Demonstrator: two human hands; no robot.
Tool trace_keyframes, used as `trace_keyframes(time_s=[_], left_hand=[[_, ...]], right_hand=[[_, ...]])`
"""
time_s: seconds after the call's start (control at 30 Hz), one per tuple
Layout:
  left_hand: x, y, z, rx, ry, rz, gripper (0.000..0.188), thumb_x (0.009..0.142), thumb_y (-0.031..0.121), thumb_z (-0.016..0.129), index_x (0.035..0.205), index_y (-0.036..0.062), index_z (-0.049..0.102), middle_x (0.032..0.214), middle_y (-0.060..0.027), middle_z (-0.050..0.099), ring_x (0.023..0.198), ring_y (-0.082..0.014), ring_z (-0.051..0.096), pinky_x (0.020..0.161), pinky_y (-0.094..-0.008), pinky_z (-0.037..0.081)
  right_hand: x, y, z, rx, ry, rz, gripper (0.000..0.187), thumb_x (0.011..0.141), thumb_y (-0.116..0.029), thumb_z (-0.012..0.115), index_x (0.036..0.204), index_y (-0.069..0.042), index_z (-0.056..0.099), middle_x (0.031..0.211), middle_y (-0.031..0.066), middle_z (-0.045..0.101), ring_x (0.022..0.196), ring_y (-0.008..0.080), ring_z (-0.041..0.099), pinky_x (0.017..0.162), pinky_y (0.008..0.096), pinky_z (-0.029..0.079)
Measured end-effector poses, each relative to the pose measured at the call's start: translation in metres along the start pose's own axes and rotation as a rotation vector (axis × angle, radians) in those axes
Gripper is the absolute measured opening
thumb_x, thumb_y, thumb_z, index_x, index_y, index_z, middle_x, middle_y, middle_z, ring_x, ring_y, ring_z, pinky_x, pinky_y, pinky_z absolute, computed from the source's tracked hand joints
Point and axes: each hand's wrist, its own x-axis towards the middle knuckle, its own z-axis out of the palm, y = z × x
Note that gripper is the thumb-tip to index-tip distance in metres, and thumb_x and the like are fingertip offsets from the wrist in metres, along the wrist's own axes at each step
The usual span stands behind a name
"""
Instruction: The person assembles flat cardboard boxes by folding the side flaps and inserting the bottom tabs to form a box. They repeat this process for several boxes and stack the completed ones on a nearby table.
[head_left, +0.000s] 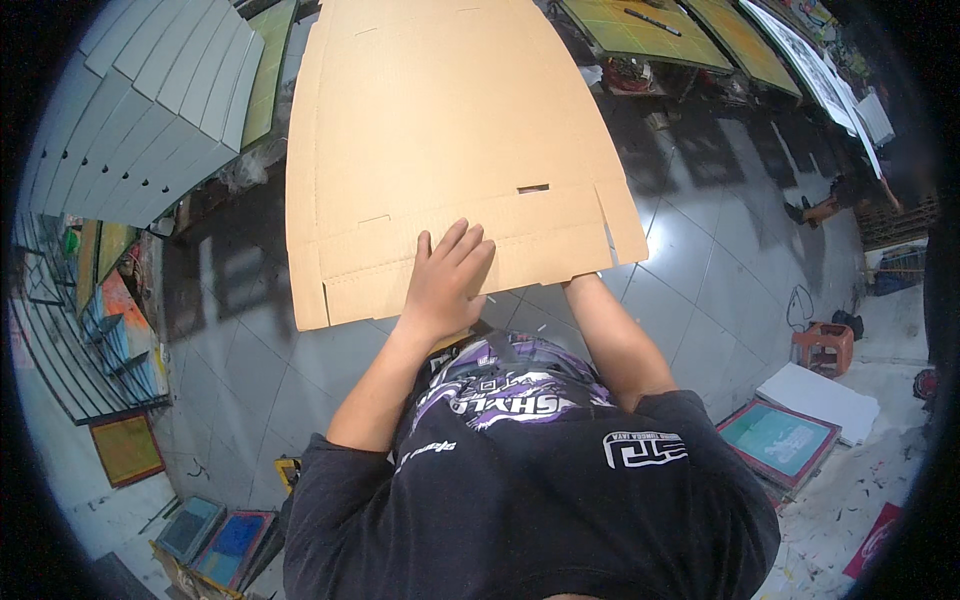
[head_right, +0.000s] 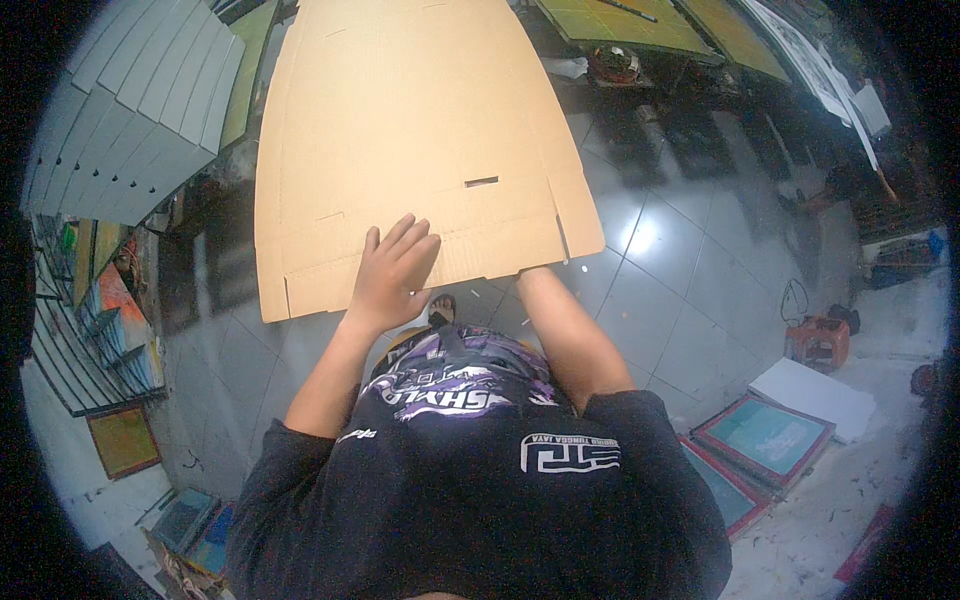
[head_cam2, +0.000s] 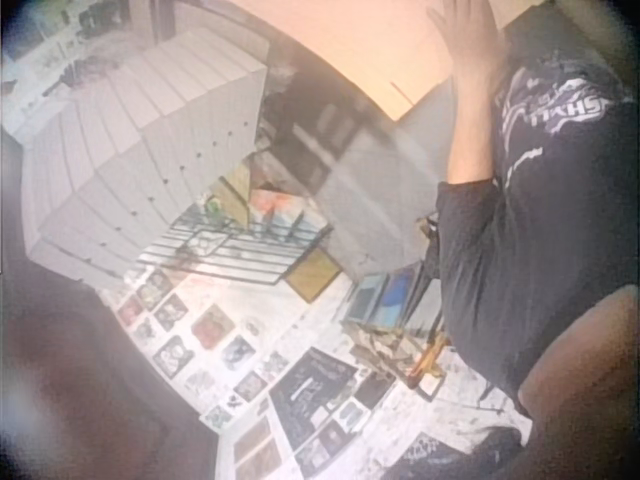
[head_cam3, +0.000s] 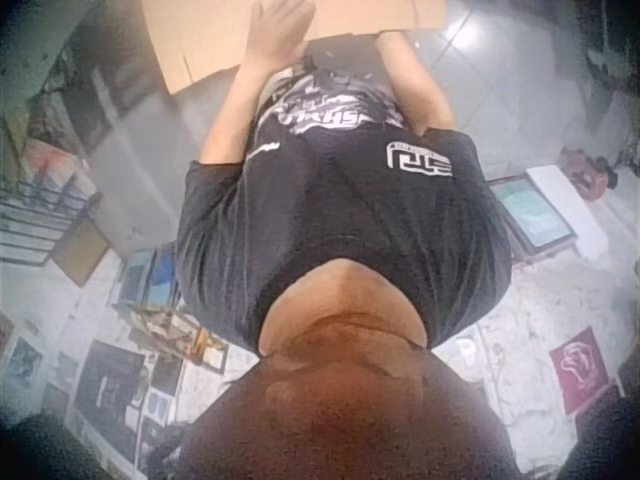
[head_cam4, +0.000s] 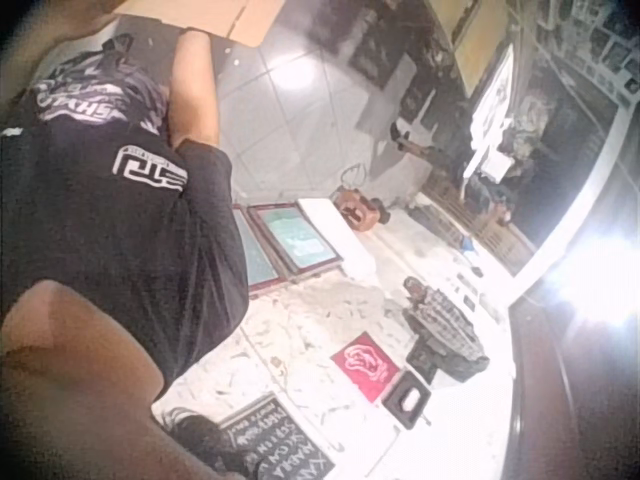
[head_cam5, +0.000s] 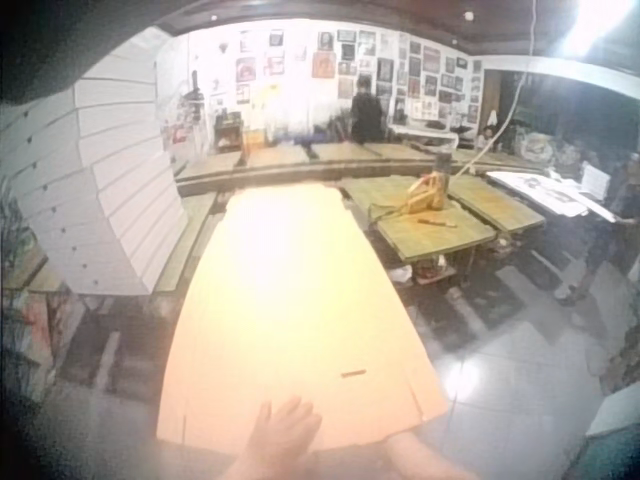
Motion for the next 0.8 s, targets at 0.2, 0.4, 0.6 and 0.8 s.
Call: trace_keyframes(time_s=[0.2, 0.4, 0.6, 0.8], left_hand=[[0.005, 0.000, -0.002, -0.005, 0.013, -0.008, 0.060, 0.060, 0.010, 0.069, 0.117, 0.0089, 0.049, 0.127, -0.0115, 0.046, 0.126, -0.0297, 0.037, 0.097, -0.0609, 0.028], [0.006, 0.002, -0.007, 0.005, 0.007, -0.018, 0.063, 0.058, 0.011, 0.072, 0.117, 0.0105, 0.051, 0.128, -0.0109, 0.047, 0.126, -0.0293, 0.038, 0.097, -0.0576, 0.028], [0.004, -0.003, -0.004, 0.042, 0.028, -0.018, 0.067, 0.055, 0.017, 0.075, 0.118, 0.0124, 0.051, 0.128, -0.0103, 0.048, 0.125, -0.0283, 0.039, 0.097, -0.0555, 0.029], [0.010, 0.002, 0.003, 0.104, 0.112, -0.137, 0.065, 0.056, 0.021, 0.076, 0.116, 0.0123, 0.051, 0.128, -0.0094, 0.048, 0.124, -0.0279, 0.040, 0.095, -0.0534, 0.030]], right_hand=[[0.005, -0.005, -0.002, -0.106, 0.013, -0.033, 0.047, 0.083, -0.030, 0.061, 0.123, -0.009, 0.049, 0.123, 0.0066, 0.054, 0.116, 0.0246, 0.049, 0.095, 0.0397, 0.041], [0.011, -0.006, -0.007, -0.266, 0.038, -0.096, 0.048, 0.082, -0.029, 0.062, 0.124, -0.008, 0.048, 0.124, 0.0068, 0.053, 0.117, 0.0249, 0.049, 0.096, 0.0394, 0.040], [0.000, 0.006, -0.029, -0.970, 0.062, -0.348, 0.049, 0.082, -0.027, 0.063, 0.124, -0.007, 0.048, 0.125, 0.0070, 0.053, 0.117, 0.0252, 0.048, 0.096, 0.0392, 0.040], [0.002, 0.031, -0.066, -1.752, -0.080, -0.593, 0.050, 0.081, -0.025, 0.064, 0.124, -0.006, 0.047, 0.125, 0.0072, 0.052, 0.117, 0.0255, 0.048, 0.097, 0.0390, 0.040]])
